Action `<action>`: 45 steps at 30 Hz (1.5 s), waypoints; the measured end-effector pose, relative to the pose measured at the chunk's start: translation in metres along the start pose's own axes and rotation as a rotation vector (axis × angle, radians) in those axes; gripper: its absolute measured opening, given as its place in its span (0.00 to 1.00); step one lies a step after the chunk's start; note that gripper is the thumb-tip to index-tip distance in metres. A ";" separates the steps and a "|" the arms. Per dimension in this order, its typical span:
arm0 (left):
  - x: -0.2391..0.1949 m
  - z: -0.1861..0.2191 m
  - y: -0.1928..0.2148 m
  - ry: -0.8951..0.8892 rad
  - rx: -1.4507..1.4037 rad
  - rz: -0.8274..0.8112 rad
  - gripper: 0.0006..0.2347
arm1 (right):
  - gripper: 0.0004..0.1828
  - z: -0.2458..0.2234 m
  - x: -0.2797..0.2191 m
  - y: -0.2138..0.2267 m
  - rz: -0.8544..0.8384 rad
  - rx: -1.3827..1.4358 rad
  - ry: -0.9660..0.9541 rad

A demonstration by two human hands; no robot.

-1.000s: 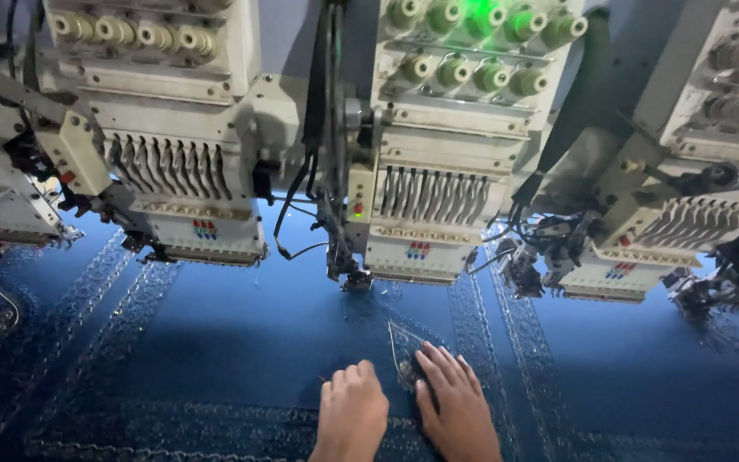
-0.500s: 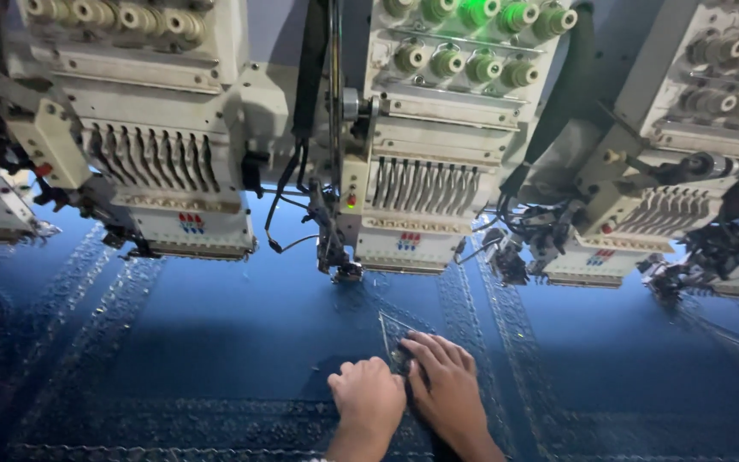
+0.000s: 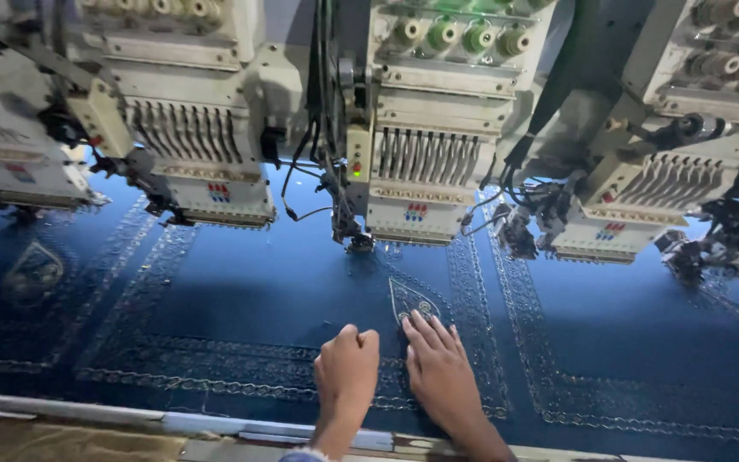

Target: The person threads a needle on an industrial embroidery machine and then presses buttons on the control panel to start the embroidery process on a blue textile.

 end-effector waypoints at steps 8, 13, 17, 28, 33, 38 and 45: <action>-0.027 -0.049 0.008 0.124 0.027 -0.055 0.20 | 0.27 -0.023 -0.013 -0.010 -0.112 -0.020 -0.007; -0.021 -0.074 -0.002 -0.139 0.142 0.397 0.10 | 0.27 -0.043 -0.028 -0.010 -0.236 0.048 -0.074; -0.006 -0.101 0.034 -0.207 0.436 0.504 0.07 | 0.27 -0.031 -0.034 -0.039 -0.172 0.017 0.031; 0.025 -0.162 0.111 -0.123 0.699 0.235 0.10 | 0.15 -0.131 0.019 -0.057 -0.145 0.004 0.024; 0.045 -0.207 0.140 -0.105 0.773 0.177 0.04 | 0.09 -0.182 0.061 -0.089 -0.126 -0.148 -0.039; 0.081 -0.282 0.158 -0.172 0.733 0.504 0.06 | 0.13 -0.203 0.101 -0.145 -0.004 -0.331 -0.025; 0.150 -0.333 0.063 -0.297 0.649 0.530 0.09 | 0.22 -0.256 0.132 -0.149 -0.134 -0.164 -0.458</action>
Point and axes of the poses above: each hand's wrist, its own x-axis towards the middle knuckle, its own y-axis out of the back of the hand, z = x × y, the point moved 4 cm from there along x, towards the middle knuckle, and after that the axes turned 12 degrees about x, right-handed, at the moved point
